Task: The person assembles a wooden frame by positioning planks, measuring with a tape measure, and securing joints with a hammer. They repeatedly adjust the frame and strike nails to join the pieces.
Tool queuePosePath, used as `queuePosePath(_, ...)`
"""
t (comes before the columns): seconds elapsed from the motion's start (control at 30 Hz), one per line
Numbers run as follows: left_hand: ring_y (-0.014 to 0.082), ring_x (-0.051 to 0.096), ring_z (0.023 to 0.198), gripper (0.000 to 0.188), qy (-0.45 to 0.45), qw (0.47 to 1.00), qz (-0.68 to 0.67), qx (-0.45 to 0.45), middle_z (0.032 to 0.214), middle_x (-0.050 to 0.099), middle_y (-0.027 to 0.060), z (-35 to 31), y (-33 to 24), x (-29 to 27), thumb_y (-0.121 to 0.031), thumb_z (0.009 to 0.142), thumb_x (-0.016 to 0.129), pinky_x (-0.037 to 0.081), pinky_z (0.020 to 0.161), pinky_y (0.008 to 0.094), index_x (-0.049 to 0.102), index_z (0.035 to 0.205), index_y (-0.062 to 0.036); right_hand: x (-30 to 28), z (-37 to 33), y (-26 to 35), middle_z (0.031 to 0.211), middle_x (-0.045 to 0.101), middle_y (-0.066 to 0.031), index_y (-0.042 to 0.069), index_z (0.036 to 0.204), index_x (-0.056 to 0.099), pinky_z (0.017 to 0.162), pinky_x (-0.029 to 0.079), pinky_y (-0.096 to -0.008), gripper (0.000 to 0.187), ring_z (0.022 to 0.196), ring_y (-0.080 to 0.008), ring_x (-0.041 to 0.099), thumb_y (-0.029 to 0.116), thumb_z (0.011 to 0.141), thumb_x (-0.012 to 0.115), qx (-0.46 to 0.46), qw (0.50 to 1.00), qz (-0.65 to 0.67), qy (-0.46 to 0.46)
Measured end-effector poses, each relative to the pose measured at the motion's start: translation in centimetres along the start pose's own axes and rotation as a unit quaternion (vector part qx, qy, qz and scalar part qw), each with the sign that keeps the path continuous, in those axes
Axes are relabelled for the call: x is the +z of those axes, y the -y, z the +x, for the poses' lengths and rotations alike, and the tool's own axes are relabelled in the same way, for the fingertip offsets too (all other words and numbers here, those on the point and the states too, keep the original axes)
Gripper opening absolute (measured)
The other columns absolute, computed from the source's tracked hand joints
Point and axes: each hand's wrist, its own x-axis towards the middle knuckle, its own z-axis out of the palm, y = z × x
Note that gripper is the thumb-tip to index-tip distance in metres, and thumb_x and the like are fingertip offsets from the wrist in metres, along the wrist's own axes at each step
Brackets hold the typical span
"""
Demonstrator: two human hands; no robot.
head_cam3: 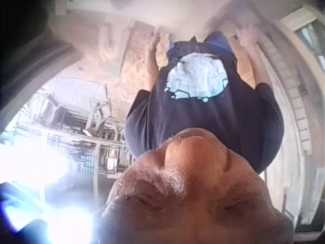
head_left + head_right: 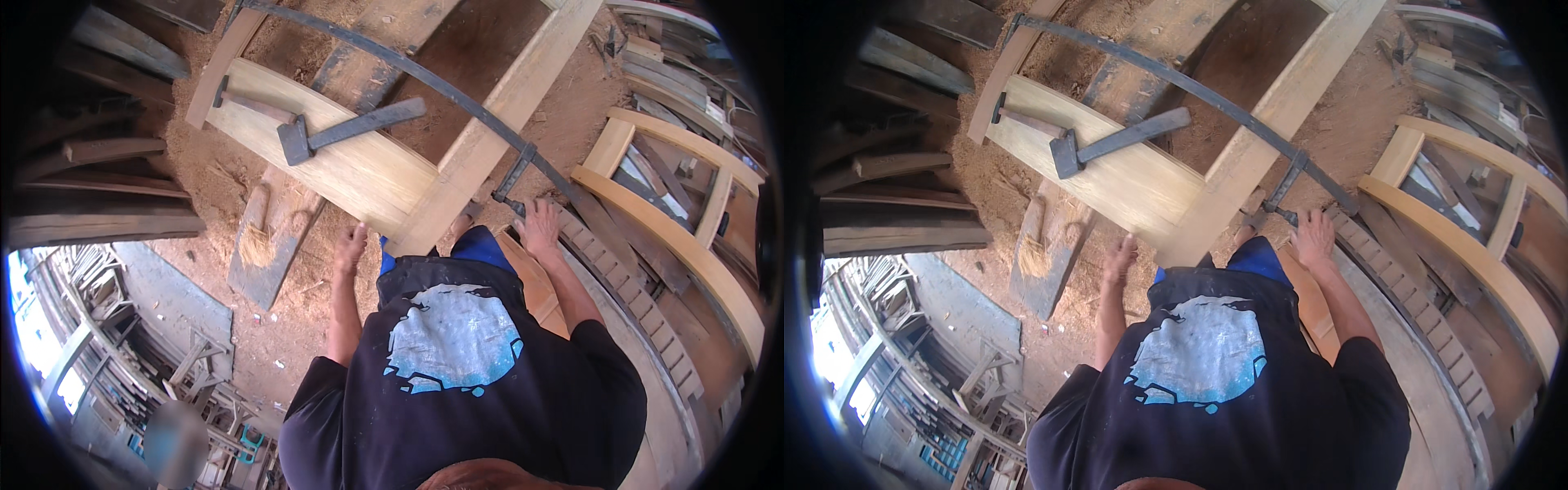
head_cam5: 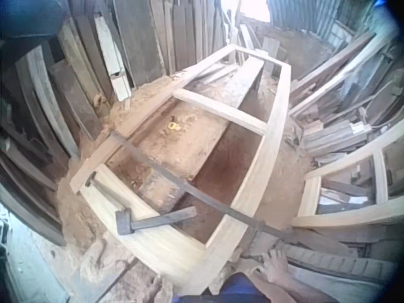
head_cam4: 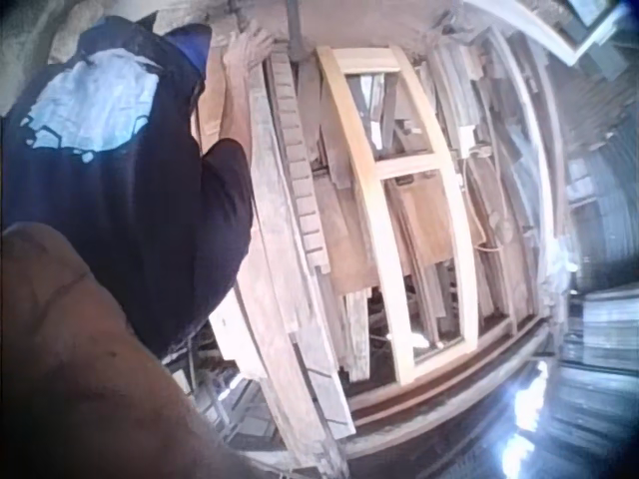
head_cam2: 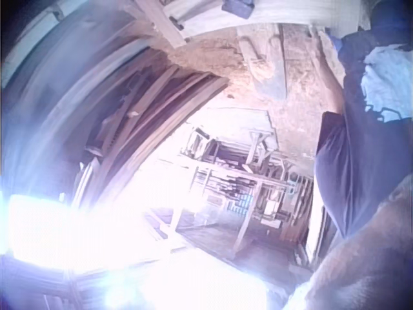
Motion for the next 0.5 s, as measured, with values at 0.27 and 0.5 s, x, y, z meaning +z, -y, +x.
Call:
queuePosePath(0.27,0.0190,0.054,0.093,0.084,-0.211,0.972,-0.049,0.093,0.106,0.061,0.0154,-0.2,1.4,10.8,-0.067,0.094,0.045,0.045,0.080,0.0328,0.052,0.124,0.0117,6.4,4.3,-4.2,0.087,0.069,-0.0210,0.001,0.099,0.057,0.075,0.054,-0.0504,0.031,0.088,-0.0400,0.068,0.021,0.081,0.072,-0.063,0.978,0.153,0.124)
queuePosePath(0.5,0.0287,0.054,0.110,0.093,-0.206,0.976,-0.020,0.074,0.117,0.059,0.0232,1.2,4.8,8.6,-0.071,0.094,0.038,0.044,0.096,0.0407,0.048,0.130,0.0151,7.0,6.8,-6.9,0.077,0.067,-0.0248,-0.004,0.079,0.062,0.068,0.052,-0.0460,0.022,0.073,-0.0369,0.068,0.013,0.069,0.070,-0.147,0.874,0.367,0.282)
